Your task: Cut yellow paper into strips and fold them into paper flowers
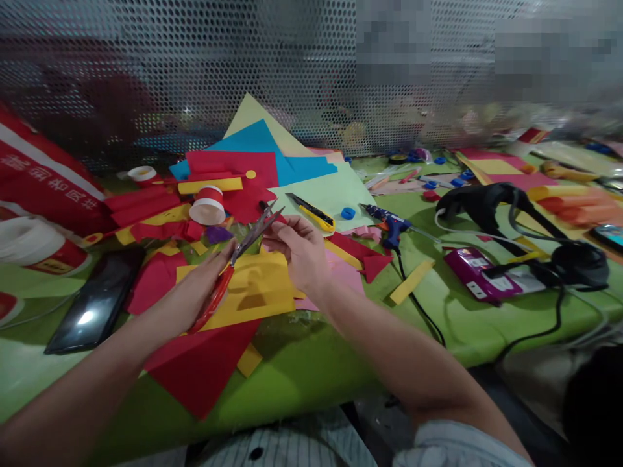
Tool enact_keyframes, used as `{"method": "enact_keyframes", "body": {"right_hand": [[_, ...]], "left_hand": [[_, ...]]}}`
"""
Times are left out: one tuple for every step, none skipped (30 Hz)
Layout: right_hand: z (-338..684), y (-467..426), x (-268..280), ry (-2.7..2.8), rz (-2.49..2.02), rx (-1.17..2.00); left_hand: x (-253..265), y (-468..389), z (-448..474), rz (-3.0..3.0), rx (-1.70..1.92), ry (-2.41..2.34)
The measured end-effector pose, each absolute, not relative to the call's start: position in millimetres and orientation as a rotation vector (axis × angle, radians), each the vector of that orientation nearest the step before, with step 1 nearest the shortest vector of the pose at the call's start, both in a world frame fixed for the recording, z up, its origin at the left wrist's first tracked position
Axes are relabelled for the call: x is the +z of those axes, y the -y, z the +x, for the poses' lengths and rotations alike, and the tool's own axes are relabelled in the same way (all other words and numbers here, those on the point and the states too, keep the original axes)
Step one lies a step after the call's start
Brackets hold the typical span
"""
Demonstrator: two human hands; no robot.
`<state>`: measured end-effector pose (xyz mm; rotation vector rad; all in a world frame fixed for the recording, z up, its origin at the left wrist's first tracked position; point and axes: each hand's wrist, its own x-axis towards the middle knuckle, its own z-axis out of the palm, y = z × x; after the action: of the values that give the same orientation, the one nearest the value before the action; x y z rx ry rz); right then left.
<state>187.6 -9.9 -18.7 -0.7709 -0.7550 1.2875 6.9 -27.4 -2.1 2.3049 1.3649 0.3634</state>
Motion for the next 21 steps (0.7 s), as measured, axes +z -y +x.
{"method": "enact_keyframes", "body": {"right_hand": [[186.8,10.5,-18.5,0.757,-0.773,1.284],[185.9,11.2,-18.1,0.760,-0.773,1.281],[185.0,11.9,-17.8,0.765,-0.775,1.280],[184.1,12.7,-17.5,0.772,-0.779,1.280],[183.3,13.4,-17.3,0.779,-0.785,1.279],[182.7,14.1,-17.2,0.788,-0.793,1.278],[182.1,14.7,-17.2,0.795,-0.801,1.276],[181.7,15.2,-17.2,0.799,-0.806,1.273],[181.4,15.6,-17.3,0.800,-0.807,1.271],[181.2,15.9,-17.3,0.800,-0.804,1.272],[181.0,16.1,-17.3,0.799,-0.800,1.275],[180.9,16.3,-17.2,0.795,-0.796,1.277],[180.8,16.5,-17.0,0.792,-0.792,1.280],[180.7,16.7,-16.8,0.789,-0.790,1.282],[180.6,16.9,-16.6,0.789,-0.789,1.286],[180.5,17.1,-16.5,0.790,-0.791,1.288],[180.4,17.3,-16.4,0.793,-0.797,1.289],[180.3,17.4,-16.5,0.797,-0.806,1.286],[180.3,17.5,-16.7,0.801,-0.815,1.280],[180.3,17.5,-17.0,0.806,-0.821,1.274],[180.3,17.4,-17.3,0.813,-0.822,1.270]], "left_hand": [[0.4,28.3,7.4,2.310,0.334,-1.318],[2.3,28.9,7.8,2.313,0.313,-1.276],[3.5,29.2,7.9,2.314,0.307,-1.249],[4.1,29.4,8.0,2.315,0.315,-1.244],[4.3,29.6,8.1,2.314,0.322,-1.243],[4.3,29.7,8.1,2.313,0.328,-1.246],[4.3,29.9,8.2,2.310,0.332,-1.253],[4.3,30.2,8.3,2.308,0.331,-1.261],[4.3,30.3,8.5,2.308,0.327,-1.270],[4.2,30.4,8.8,2.310,0.320,-1.281],[3.9,30.3,9.1,2.316,0.309,-1.293],[3.4,30.1,9.4,2.323,0.293,-1.307],[2.7,29.8,9.7,2.334,0.279,-1.320],[2.0,29.5,10.0,2.344,0.268,-1.330],[1.2,29.2,10.1,2.353,0.259,-1.338],[0.5,29.0,10.2,2.362,0.259,-1.345],[0.1,28.9,10.2,2.372,0.261,-1.348],[0.1,29.0,10.2,2.382,0.264,-1.347],[0.3,29.2,10.2,2.391,0.265,-1.345],[0.8,29.5,10.3,2.401,0.266,-1.345],[1.5,29.9,10.5,2.408,0.263,-1.349]]}}
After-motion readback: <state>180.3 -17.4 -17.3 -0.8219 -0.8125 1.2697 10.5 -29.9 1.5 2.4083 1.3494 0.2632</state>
